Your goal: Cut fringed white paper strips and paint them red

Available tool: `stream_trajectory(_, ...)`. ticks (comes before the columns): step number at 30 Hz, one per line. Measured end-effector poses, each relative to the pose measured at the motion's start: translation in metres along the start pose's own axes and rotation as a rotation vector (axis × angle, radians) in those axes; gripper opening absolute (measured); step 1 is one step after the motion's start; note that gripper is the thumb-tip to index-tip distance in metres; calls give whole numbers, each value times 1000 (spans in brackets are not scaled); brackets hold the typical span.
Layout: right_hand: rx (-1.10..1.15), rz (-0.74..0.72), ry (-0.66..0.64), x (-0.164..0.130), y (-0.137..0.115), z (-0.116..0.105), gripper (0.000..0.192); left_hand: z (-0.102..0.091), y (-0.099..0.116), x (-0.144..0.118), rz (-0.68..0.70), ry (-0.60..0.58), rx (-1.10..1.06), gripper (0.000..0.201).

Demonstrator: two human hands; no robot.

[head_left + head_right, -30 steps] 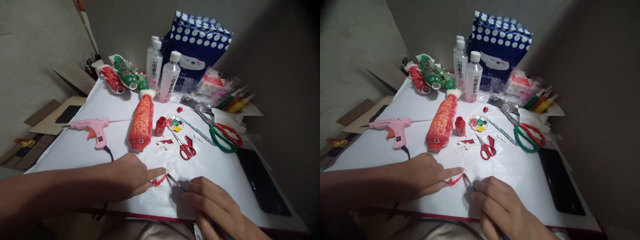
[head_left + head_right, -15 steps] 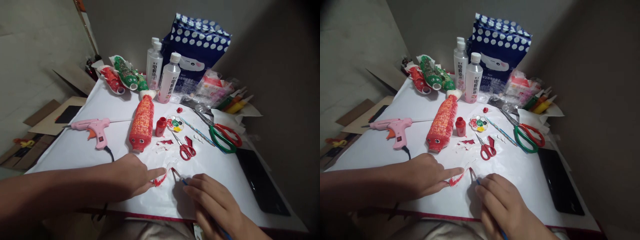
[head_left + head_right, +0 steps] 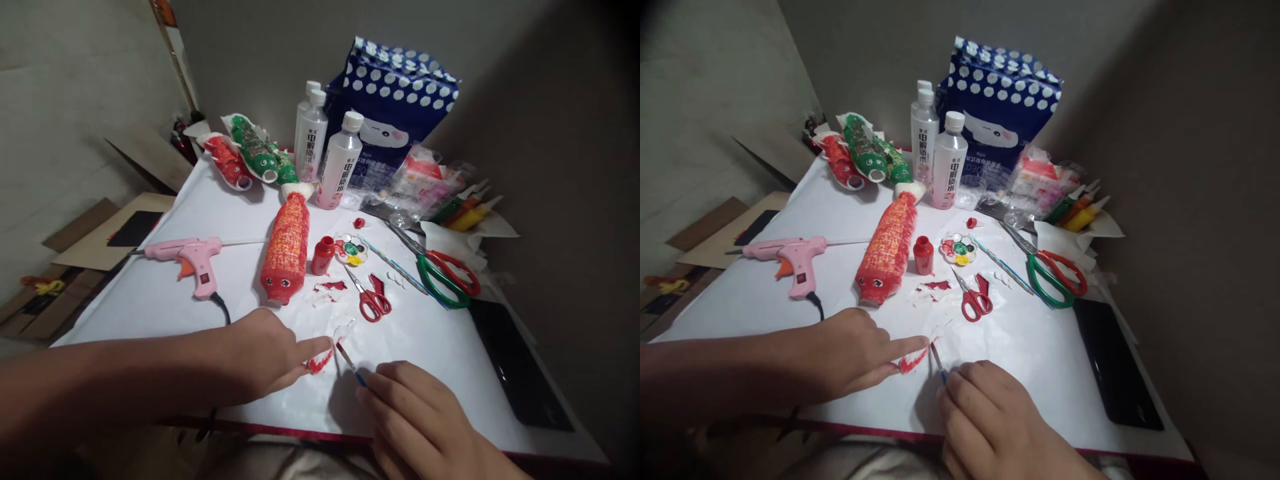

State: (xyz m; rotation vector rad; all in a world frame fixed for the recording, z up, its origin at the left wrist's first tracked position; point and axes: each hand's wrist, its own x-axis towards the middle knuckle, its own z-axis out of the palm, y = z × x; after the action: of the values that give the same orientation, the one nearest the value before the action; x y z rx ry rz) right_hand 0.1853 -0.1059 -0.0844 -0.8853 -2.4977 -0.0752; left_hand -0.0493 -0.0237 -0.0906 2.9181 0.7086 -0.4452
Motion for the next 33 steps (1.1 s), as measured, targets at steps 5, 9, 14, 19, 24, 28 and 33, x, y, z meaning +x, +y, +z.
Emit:
stream_trajectory(5,8,-20,37,3,1,1,20,4,-1,-1,0,31,-11,50)
stream_trajectory(9,94,21,17,-6,6,1,20,3,-1,-2,2,16,-12,51)
stream_trajectory(14,366,207,-72,-7,18,14,51,-1,1,-3,-4,-41,19,51)
stream_trajectory(19,417,198,-166,3,21,23,51,0,0,-3,10,4,8,53)
stream_trajectory(24,416,225,-108,4,22,22,30,0,0,-2,8,-25,7,52)
stream_trajectory(28,404,225,-168,6,22,21,29,1,0,-4,9,10,-12,50)
stream_trajectory(33,382,232,-134,6,20,18,21,1,0,-4,9,-2,-5,52)
